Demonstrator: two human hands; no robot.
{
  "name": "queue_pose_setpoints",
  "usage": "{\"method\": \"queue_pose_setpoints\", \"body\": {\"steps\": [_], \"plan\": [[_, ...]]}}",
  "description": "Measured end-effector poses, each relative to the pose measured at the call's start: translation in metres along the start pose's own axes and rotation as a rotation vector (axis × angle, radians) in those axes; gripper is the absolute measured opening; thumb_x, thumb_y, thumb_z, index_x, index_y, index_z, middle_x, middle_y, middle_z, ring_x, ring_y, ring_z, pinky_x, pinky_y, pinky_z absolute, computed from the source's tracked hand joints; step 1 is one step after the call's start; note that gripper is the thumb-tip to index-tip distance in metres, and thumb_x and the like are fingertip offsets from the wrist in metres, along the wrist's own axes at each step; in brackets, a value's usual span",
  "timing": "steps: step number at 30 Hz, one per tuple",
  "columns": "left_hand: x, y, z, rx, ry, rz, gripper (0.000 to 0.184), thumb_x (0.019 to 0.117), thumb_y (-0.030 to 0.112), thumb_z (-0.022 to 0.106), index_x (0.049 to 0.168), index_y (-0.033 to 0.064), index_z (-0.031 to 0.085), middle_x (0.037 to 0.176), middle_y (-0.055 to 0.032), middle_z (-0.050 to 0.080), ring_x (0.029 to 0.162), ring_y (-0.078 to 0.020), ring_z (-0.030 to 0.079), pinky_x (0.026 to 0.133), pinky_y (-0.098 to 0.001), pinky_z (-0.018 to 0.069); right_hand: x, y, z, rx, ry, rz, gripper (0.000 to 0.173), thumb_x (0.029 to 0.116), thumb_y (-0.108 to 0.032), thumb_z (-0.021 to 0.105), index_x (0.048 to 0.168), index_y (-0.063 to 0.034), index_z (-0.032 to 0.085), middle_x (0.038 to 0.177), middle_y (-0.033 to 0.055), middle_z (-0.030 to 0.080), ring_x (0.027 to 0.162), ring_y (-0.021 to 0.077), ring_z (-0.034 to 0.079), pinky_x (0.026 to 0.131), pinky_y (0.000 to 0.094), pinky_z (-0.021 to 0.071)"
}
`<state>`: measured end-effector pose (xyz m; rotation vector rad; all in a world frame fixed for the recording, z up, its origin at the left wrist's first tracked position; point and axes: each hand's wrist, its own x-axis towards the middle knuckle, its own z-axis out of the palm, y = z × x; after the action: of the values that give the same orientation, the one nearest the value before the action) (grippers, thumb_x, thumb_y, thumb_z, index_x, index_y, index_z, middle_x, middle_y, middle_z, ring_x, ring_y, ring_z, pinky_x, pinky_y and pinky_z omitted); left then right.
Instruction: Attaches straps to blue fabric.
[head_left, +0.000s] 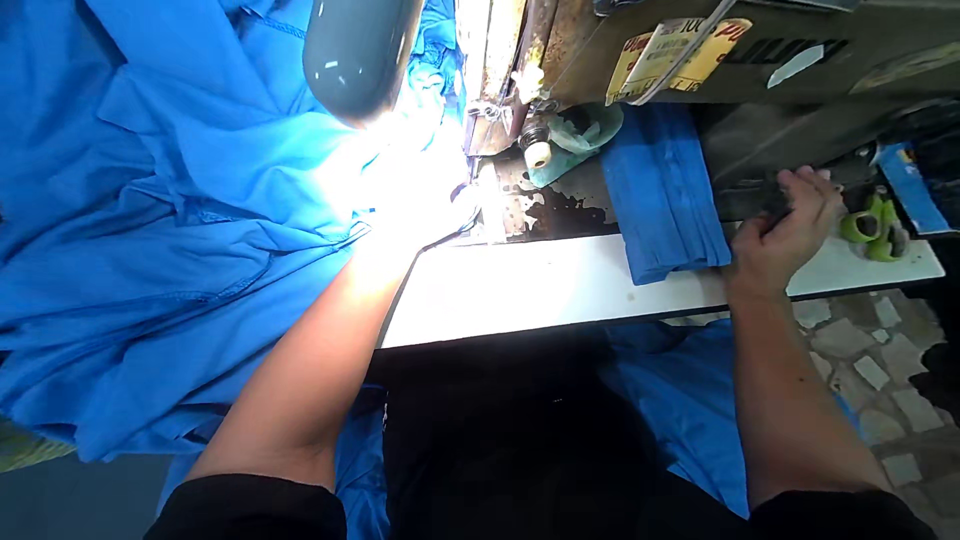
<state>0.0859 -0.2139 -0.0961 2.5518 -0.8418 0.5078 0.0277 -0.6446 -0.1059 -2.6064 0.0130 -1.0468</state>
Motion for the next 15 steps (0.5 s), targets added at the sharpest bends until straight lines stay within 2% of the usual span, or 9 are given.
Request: {"method": "queue_pose_setpoints", "body": {"steps": [3, 5, 7, 8, 10, 13, 15], "plan": [[-0.001, 0.002, 0.001, 0.001, 0.003, -0.011, 0.04, 0.0994, 0.033, 0.052, 0.095, -0.0018, 0.07, 0.107, -0.0238, 0.07, 0.108, -0.0416, 0.066, 0.092, -0.0556, 0.0504, 0.006, -0.016, -0.01, -0.135, -0.262, 0.173, 0.039, 0.094, 0.003, 0.053, 0.132, 0.0089, 0.06, 0.137, 0.0368, 0.055, 0.13, 0.0554, 0.05, 0.108, 0.0658, 0.0386], [-0.002, 0.004, 0.002, -0.018, 0.033, 0.001, 0.037, 0.0996, 0.029, 0.053, 0.095, -0.0023, 0.071, 0.11, -0.0234, 0.07, 0.111, -0.0405, 0.066, 0.095, -0.0524, 0.0505, 0.015, -0.026, -0.012, -0.188, -0.427, 0.247, 0.036, 0.0965, 0.005, 0.055, 0.132, 0.0089, 0.06, 0.135, 0.038, 0.055, 0.127, 0.059, 0.052, 0.102, 0.072, 0.0402], [-0.004, 0.004, 0.004, -0.015, 0.048, 0.004, 0.037, 0.0999, 0.029, 0.052, 0.096, -0.0019, 0.072, 0.112, -0.022, 0.071, 0.112, -0.0385, 0.066, 0.096, -0.0506, 0.0504, 0.019, -0.029, -0.016, -0.189, -0.403, 0.253, 0.036, 0.0956, 0.003, 0.054, 0.13, 0.0096, 0.061, 0.135, 0.0391, 0.054, 0.126, 0.0595, 0.052, 0.1, 0.0732, 0.0402], [-0.005, 0.005, 0.005, -0.014, 0.043, 0.001, 0.037, 0.1002, 0.029, 0.052, 0.097, -0.0021, 0.072, 0.113, -0.0218, 0.071, 0.113, -0.0382, 0.066, 0.097, -0.0506, 0.0501, 0.019, -0.029, -0.02, -0.174, -0.357, 0.248, 0.038, 0.0959, 0.002, 0.053, 0.133, 0.0085, 0.059, 0.138, 0.0385, 0.052, 0.129, 0.0577, 0.05, 0.104, 0.0709, 0.0387], [-0.005, 0.006, 0.005, -0.012, 0.044, -0.004, 0.037, 0.1004, 0.029, 0.053, 0.095, -0.0026, 0.072, 0.112, -0.022, 0.071, 0.111, -0.0388, 0.067, 0.096, -0.0522, 0.0503, 0.022, -0.027, -0.028, -0.086, -0.241, 0.193, 0.043, 0.0974, 0.001, 0.047, 0.139, 0.0088, 0.055, 0.148, 0.0351, 0.048, 0.142, 0.0505, 0.041, 0.117, 0.0591, 0.0334], [-0.004, 0.008, 0.004, 0.008, 0.03, -0.023, 0.037, 0.1005, 0.029, 0.052, 0.099, -0.0024, 0.073, 0.114, -0.0218, 0.071, 0.112, -0.0386, 0.066, 0.097, -0.0529, 0.0493, 0.034, -0.022, -0.036, 0.024, -0.094, 0.155, 0.04, 0.1011, -0.002, 0.043, 0.137, 0.0122, 0.054, 0.147, 0.0344, 0.048, 0.142, 0.0431, 0.044, 0.118, 0.0455, 0.0366], [-0.003, 0.008, 0.002, 0.021, 0.009, -0.054, 0.039, 0.1019, 0.03, 0.05, 0.103, -0.0011, 0.074, 0.117, -0.021, 0.071, 0.115, -0.0382, 0.066, 0.098, -0.0534, 0.049, 0.049, -0.014, -0.042, 0.057, -0.025, 0.166, 0.043, 0.1049, -0.007, 0.041, 0.141, 0.0134, 0.048, 0.15, 0.0347, 0.044, 0.143, 0.0396, 0.044, 0.118, 0.0397, 0.0383]]}}
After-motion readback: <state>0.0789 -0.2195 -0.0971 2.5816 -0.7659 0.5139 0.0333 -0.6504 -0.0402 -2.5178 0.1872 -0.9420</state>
